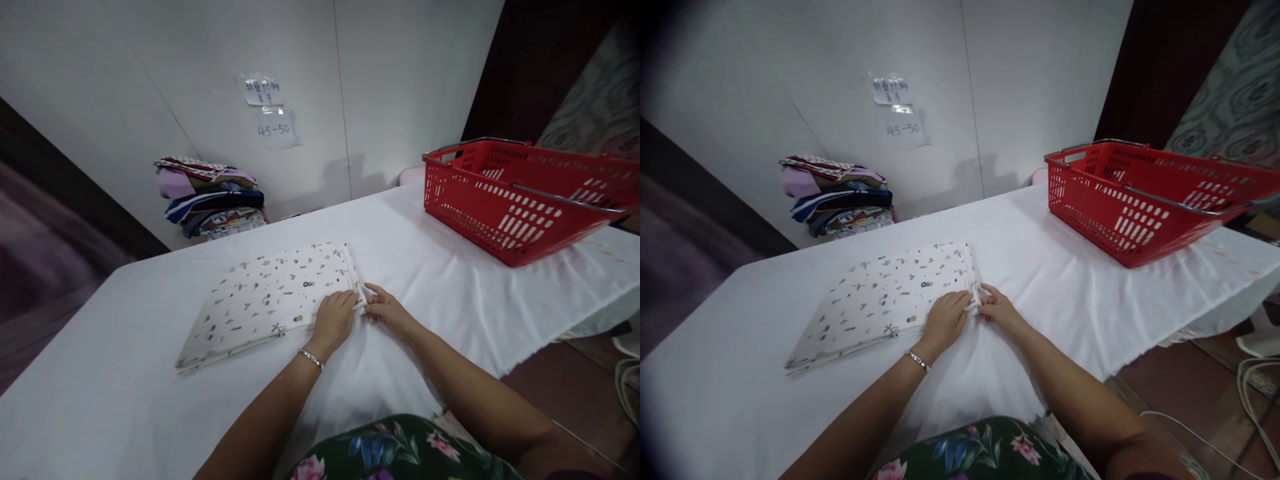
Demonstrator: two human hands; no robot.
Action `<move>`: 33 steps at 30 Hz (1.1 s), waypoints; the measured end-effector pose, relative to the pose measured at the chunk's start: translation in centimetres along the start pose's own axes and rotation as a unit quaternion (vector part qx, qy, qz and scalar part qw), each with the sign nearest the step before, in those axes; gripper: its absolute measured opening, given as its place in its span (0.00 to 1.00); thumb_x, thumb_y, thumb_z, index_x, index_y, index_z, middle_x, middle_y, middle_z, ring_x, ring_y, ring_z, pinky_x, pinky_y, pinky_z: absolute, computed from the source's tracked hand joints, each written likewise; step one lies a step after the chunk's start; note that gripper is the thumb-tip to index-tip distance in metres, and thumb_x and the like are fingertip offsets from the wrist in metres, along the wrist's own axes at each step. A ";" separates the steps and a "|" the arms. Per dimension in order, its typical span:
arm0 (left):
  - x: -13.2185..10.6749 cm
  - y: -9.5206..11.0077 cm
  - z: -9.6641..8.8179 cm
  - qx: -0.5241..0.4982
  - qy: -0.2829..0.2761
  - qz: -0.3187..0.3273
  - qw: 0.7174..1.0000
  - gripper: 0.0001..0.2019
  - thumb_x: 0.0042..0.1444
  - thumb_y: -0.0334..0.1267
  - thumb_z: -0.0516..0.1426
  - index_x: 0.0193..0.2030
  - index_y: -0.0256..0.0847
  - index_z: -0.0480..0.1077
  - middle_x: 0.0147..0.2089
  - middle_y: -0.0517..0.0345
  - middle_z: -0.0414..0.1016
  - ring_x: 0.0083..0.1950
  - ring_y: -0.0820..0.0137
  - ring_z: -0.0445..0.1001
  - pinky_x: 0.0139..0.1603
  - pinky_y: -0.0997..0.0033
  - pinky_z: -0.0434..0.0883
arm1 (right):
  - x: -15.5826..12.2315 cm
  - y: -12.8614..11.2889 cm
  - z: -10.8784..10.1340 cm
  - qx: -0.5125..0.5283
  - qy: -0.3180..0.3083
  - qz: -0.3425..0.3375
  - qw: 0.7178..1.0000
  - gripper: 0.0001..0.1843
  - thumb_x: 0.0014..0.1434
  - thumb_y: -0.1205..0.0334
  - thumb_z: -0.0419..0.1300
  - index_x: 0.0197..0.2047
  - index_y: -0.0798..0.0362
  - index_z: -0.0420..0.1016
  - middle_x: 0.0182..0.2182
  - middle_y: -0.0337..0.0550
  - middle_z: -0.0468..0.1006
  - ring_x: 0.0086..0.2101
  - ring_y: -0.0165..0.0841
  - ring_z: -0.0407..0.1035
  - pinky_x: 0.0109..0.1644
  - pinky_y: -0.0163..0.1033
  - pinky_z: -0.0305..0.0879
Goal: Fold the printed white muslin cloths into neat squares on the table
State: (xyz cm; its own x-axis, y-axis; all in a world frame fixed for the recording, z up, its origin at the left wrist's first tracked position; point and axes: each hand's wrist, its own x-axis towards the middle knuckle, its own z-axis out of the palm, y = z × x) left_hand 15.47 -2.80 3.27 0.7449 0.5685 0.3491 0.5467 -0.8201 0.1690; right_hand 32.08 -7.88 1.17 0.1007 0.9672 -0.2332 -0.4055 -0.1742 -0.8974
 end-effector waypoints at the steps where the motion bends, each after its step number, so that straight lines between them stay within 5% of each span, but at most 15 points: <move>1: 0.0 0.0 0.0 0.007 0.000 0.005 1.000 0.18 0.56 0.28 0.51 0.53 0.43 0.65 0.52 0.54 0.72 0.51 0.64 0.68 0.49 0.61 0.66 | 0.0 -0.1 0.0 0.000 0.003 0.002 1.000 0.39 0.40 0.69 0.64 0.57 0.51 0.59 0.25 0.31 0.70 0.22 0.26 0.64 0.27 0.33 0.62; 9: -0.6 -0.6 1.6 0.022 0.018 0.027 0.999 0.16 0.59 0.29 0.49 0.53 0.42 0.67 0.51 0.55 0.74 0.49 0.66 0.70 0.48 0.63 0.67 | -0.6 -1.0 0.6 0.034 0.011 0.025 0.999 0.37 0.46 0.63 0.63 0.59 0.52 0.58 0.27 0.36 0.72 0.26 0.29 0.67 0.27 0.33 0.65; 19: -1.2 0.1 1.5 0.009 -0.008 -0.008 1.000 0.15 0.60 0.30 0.48 0.53 0.41 0.64 0.50 0.56 0.73 0.49 0.68 0.68 0.48 0.65 0.65 | -0.1 0.2 0.7 -0.142 0.092 0.002 0.985 0.36 0.46 0.59 0.62 0.59 0.53 0.60 0.23 0.31 0.67 0.17 0.25 0.59 0.17 0.31 0.58; 33: -8.2 -7.2 -2.5 0.070 0.013 -0.196 0.978 0.17 0.53 0.23 0.50 0.47 0.44 0.68 0.46 0.57 0.74 0.50 0.67 0.68 0.51 0.63 0.65 | -0.9 -0.5 -0.1 -0.290 0.070 -0.034 0.954 0.39 0.49 0.53 0.59 0.64 0.50 0.56 0.24 0.33 0.68 0.14 0.24 0.56 0.16 0.32 0.54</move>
State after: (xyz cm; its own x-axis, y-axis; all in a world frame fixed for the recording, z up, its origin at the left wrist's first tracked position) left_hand 4.51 -1.71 1.55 0.4585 0.8340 0.3070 0.8365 -0.5217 0.1677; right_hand 32.27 -8.73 1.76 0.2456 0.9529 -0.1781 0.1730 -0.2239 -0.9591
